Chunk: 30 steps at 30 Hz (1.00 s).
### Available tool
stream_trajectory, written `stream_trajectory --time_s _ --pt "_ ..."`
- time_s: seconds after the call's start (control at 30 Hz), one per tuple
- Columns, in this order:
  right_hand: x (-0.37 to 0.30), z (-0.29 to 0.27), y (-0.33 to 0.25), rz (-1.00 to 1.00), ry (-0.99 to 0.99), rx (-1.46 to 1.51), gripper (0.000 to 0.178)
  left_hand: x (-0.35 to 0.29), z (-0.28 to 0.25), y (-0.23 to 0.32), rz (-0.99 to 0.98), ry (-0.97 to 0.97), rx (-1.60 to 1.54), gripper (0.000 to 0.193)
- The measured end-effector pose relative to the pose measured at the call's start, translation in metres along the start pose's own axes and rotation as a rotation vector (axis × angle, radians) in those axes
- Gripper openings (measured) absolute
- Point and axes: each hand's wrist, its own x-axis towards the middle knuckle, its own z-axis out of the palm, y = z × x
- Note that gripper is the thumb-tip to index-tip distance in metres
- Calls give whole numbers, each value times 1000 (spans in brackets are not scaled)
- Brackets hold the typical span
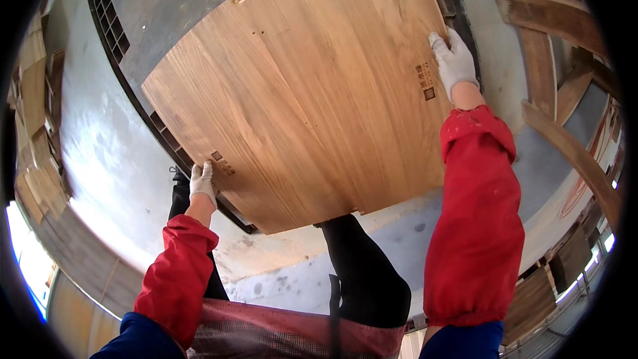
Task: The person measures wood panels with a tape measure, cuts into a panel using a handheld power tool, and organizes several panels on a pallet in a large warehouse setting.
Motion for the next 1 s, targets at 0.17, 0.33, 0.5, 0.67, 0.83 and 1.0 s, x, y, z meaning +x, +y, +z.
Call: stream_trajectory --time_s 0.17,0.33,0.5,0.67,0.83,1.0 --pt "2 4 17 -65 20 44 37 -6 8 3 44 43 -66 36" --pt "-2 3 16 -104 114 -177 44 9 -2 3 57 -37 126 44" --pt "-86 5 18 -249 412 -505 62 -2 -2 40 423 188 503 77" --pt "-259 47 70 416 457 -275 80 4 36 150 1076 407 851 71" --pt "-372 125 98 1137 189 561 107 4 142 259 1822 116 1026 68" --pt "-351 154 103 750 376 544 53 17 214 301 1390 -147 1125 77"
